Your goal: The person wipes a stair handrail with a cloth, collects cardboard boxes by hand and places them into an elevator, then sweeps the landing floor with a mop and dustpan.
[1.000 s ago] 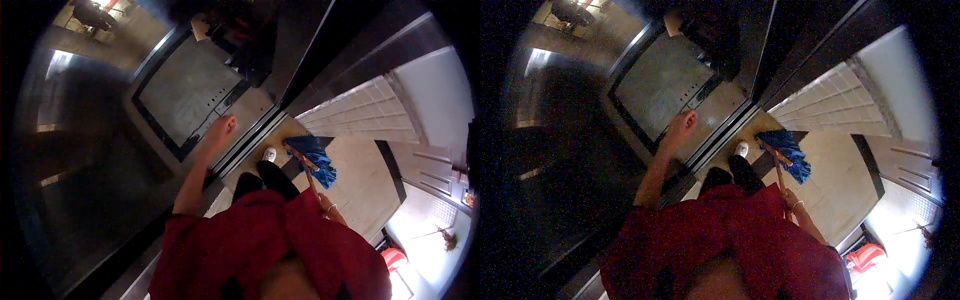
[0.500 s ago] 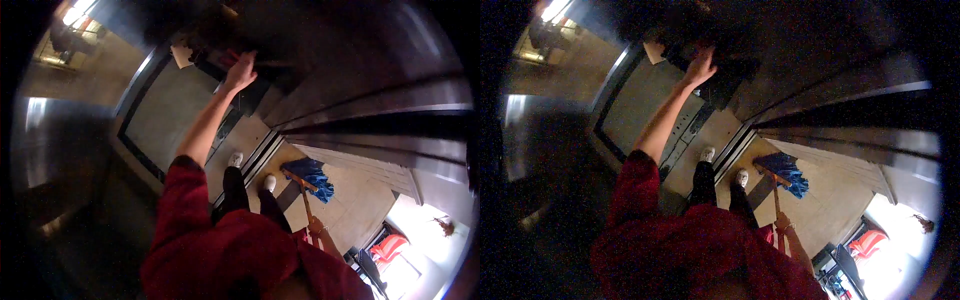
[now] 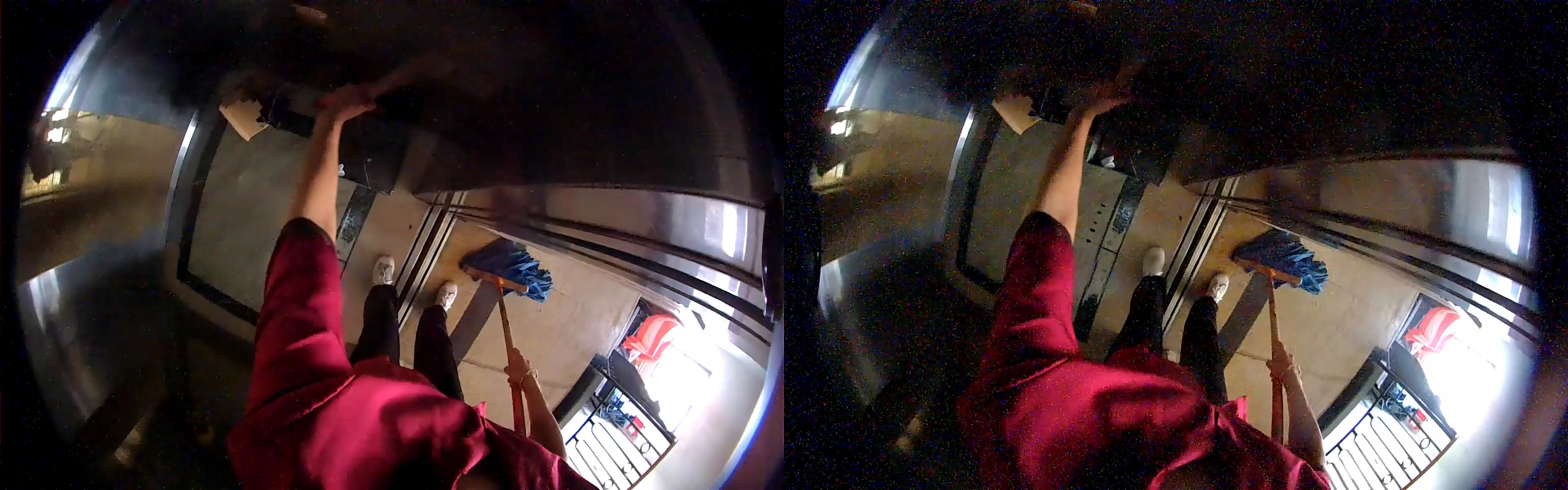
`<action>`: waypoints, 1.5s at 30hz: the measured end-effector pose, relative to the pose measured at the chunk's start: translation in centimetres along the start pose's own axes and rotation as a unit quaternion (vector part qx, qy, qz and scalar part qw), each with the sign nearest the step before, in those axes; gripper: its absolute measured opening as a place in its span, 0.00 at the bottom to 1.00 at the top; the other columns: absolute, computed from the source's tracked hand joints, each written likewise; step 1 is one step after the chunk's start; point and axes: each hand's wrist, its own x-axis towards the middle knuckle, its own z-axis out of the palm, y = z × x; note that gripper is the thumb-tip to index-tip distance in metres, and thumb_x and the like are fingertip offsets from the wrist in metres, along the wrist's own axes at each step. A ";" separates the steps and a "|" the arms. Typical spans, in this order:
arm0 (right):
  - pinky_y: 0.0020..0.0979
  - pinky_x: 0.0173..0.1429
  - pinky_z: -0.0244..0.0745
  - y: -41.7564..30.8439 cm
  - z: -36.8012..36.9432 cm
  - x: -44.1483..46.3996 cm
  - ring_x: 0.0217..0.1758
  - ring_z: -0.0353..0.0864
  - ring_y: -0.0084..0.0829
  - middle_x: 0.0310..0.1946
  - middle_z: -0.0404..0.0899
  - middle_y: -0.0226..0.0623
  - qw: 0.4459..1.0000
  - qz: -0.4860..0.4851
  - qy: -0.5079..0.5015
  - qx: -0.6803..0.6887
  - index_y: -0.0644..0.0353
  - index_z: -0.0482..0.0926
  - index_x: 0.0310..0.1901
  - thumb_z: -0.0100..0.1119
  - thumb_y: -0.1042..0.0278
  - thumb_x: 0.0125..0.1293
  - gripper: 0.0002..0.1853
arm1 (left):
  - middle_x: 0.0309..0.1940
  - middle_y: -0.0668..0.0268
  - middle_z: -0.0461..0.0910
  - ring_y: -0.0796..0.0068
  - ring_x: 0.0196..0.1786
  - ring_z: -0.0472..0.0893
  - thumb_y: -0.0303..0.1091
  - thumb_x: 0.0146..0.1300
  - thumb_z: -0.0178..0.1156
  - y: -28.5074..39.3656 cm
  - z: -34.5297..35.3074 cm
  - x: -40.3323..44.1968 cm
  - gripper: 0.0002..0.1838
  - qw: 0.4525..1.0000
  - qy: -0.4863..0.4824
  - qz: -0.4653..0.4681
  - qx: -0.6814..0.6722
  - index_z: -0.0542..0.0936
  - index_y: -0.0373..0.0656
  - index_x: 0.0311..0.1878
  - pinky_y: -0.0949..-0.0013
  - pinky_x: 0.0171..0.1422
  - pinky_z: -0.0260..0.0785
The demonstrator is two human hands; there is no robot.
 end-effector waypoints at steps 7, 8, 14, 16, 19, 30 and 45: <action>0.35 0.26 0.74 -4.5 -3.0 -3.3 0.22 0.76 0.38 0.29 0.73 0.46 0.991 0.092 -0.012 0.101 0.57 0.53 0.54 0.50 0.73 0.42 0.32 | 0.34 0.60 0.74 0.62 0.36 0.73 0.47 0.55 0.48 5.2 -6.8 -5.5 0.18 0.977 -0.198 -0.004 -0.077 0.70 0.44 0.42 0.64 0.40 0.64; 0.36 0.27 0.74 -4.8 -3.3 -3.4 0.24 0.75 0.39 0.29 0.73 0.46 0.989 0.107 -0.027 0.095 0.57 0.53 0.54 0.50 0.73 0.42 0.33 | 0.33 0.60 0.74 0.63 0.36 0.73 0.47 0.55 0.48 5.8 -7.6 -6.4 0.18 0.974 -0.212 -0.002 -0.084 0.70 0.44 0.42 0.64 0.40 0.64; 0.34 0.26 0.74 -0.1 -0.3 -0.4 0.21 0.75 0.37 0.30 0.72 0.43 0.997 0.076 -0.027 -0.007 0.61 0.56 0.48 0.49 0.74 0.43 0.26 | 0.16 0.65 0.68 0.65 0.23 0.72 0.46 0.51 0.53 4.1 -5.3 -12.8 0.14 0.974 -0.160 0.000 -0.163 0.65 0.47 0.24 0.64 0.29 0.62; 0.34 0.24 0.74 -0.4 -0.4 -0.3 0.20 0.75 0.37 0.30 0.72 0.43 0.998 0.049 -0.014 -0.022 0.60 0.56 0.49 0.49 0.75 0.44 0.26 | 0.15 0.67 0.68 0.69 0.22 0.71 0.48 0.54 0.50 2.0 -3.0 -14.6 0.17 0.956 -0.160 -0.007 -0.247 0.60 0.47 0.24 0.63 0.28 0.60; 0.33 0.21 0.73 -1.3 -1.3 -1.0 0.17 0.74 0.36 0.29 0.72 0.44 0.997 0.067 -0.016 0.042 0.59 0.56 0.50 0.49 0.75 0.44 0.27 | 0.14 0.69 0.67 0.71 0.19 0.71 0.50 0.55 0.46 0.6 0.8 -17.3 0.19 0.962 -0.094 0.100 0.235 0.56 0.46 0.24 0.65 0.26 0.58; 0.35 0.23 0.74 0.1 -0.4 -0.3 0.24 0.76 0.40 0.29 0.72 0.47 0.996 0.070 -0.048 -0.027 0.58 0.52 0.53 0.52 0.73 0.44 0.32 | 0.20 0.59 0.73 0.60 0.24 0.74 0.46 0.51 0.53 0.3 4.1 -12.3 0.15 0.993 0.032 0.011 -0.116 0.69 0.43 0.30 0.62 0.30 0.64; 0.34 0.25 0.73 -4.4 -2.8 -3.0 0.22 0.77 0.37 0.29 0.74 0.47 0.989 0.146 -0.036 -0.015 0.51 0.56 0.47 0.51 0.67 0.45 0.25 | 0.34 0.52 0.74 0.56 0.39 0.73 0.39 0.53 0.48 17.0 -9.0 7.2 0.15 0.962 0.032 0.034 -0.270 0.73 0.39 0.39 0.60 0.41 0.65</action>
